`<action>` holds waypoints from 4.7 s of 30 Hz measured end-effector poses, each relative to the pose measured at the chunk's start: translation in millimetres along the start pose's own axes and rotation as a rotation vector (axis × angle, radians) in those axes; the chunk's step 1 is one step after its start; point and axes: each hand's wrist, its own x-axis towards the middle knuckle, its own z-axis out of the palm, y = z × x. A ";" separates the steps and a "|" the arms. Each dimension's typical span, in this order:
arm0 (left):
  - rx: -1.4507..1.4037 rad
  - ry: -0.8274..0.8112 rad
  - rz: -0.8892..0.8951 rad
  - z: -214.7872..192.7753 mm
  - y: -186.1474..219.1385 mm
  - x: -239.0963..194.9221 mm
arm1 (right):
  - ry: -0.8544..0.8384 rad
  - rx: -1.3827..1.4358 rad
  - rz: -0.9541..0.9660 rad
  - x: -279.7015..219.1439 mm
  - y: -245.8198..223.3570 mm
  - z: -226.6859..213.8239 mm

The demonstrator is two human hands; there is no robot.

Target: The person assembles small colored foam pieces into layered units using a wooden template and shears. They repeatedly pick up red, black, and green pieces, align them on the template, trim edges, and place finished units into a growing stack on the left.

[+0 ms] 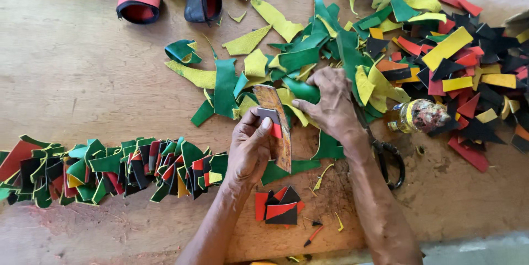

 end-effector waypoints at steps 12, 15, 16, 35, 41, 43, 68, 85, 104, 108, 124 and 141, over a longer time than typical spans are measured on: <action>-0.051 0.062 0.002 -1.8 4.7 0.3 | -0.221 0.287 -0.265 -26.2 -7.1 -49.7; -0.079 0.084 -0.003 -3.2 3.4 0.3 | -0.155 0.387 -0.103 -21.9 -13.2 -46.5; -0.084 0.073 -0.002 -4.3 3.4 0.2 | -0.092 0.395 -0.031 -20.5 -15.5 -44.4; -0.097 0.054 0.039 -7.2 3.0 -2.8 | 0.263 0.091 -0.177 -24.1 -2.3 -23.5; -0.069 0.041 0.060 -3.4 5.0 -2.6 | -0.076 0.085 -0.006 -35.3 -24.0 -10.9; -0.063 0.046 0.071 1.9 8.6 -2.8 | 0.039 0.090 -0.053 -38.9 -28.4 -7.8; -0.045 -0.046 -0.002 12.5 22.0 4.2 | 0.146 0.158 0.338 -123.7 19.7 -47.4; 0.100 0.004 0.027 2.9 12.1 1.9 | 0.205 1.092 0.268 -90.8 5.2 -20.5; 0.657 0.126 0.175 -2.6 8.9 -0.2 | 0.068 1.343 0.316 -97.2 29.4 2.0; 0.687 0.192 0.123 -5.1 8.2 -0.8 | 0.012 1.357 0.307 -90.1 26.0 11.4; 0.674 0.181 0.096 -4.4 11.8 0.6 | -0.116 1.194 0.067 -56.8 14.7 -4.2; 0.815 0.143 0.086 -3.4 13.9 1.4 | 0.094 1.092 0.096 -51.7 0.4 26.6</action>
